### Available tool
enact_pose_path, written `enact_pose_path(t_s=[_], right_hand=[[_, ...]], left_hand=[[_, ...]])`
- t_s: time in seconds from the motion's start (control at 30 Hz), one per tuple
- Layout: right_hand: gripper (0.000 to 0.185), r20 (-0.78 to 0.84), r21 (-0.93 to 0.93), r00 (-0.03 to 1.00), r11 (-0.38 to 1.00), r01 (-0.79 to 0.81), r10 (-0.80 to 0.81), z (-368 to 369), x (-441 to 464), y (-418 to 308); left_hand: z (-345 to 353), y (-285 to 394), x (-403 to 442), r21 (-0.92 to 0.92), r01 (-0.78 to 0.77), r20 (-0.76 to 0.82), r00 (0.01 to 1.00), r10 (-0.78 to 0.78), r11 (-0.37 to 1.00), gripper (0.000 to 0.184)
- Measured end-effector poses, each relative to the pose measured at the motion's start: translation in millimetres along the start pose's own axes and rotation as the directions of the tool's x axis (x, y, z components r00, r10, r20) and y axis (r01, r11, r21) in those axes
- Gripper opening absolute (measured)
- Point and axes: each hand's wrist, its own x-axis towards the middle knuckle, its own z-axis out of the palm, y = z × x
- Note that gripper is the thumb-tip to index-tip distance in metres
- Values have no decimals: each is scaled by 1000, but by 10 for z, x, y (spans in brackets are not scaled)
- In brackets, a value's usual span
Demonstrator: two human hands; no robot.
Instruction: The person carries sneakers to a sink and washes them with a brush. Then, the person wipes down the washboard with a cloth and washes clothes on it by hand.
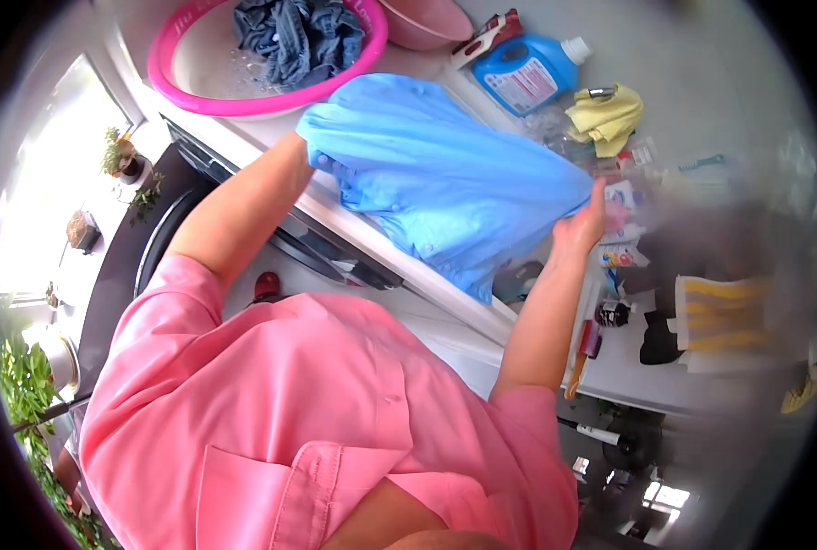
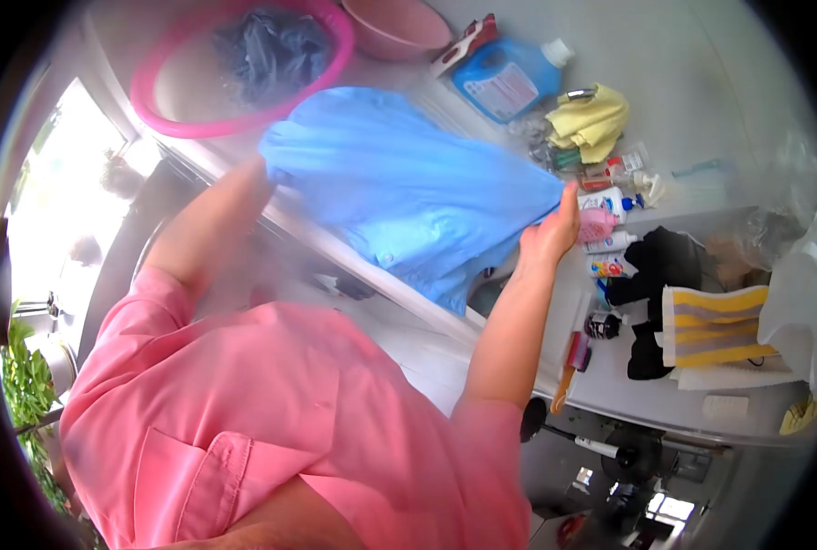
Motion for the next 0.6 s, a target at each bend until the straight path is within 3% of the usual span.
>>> enact_pose_path(t_s=[0.1,0.17,0.23,0.37,0.53,0.6], right_hand=[[39,76,-49,995,996,71,-67,91,67,-268],[37,143,-86,987,993,84,-71,136,25,-377],[35,227,-117,974,991,58,-30,235,-42,-461],[33,257,-172,964,985,-22,66,347,-76,-536],[34,202,-81,952,973,-217,229,485,108,-529],[35,210,-100,947,969,-227,244,523,200,-515]], left_hand=[[-211,-19,-64,1,53,-15,998,-53,999,27],[-214,-11,-207,-525,6,-60,997,-44,851,33],[-167,77,-317,-445,-82,-20,996,82,892,33],[-140,84,-305,-370,-99,-23,995,98,924,33],[-106,146,-291,-301,-124,-16,992,125,946,32],[-72,168,-300,-265,-137,-4,990,141,954,32]])
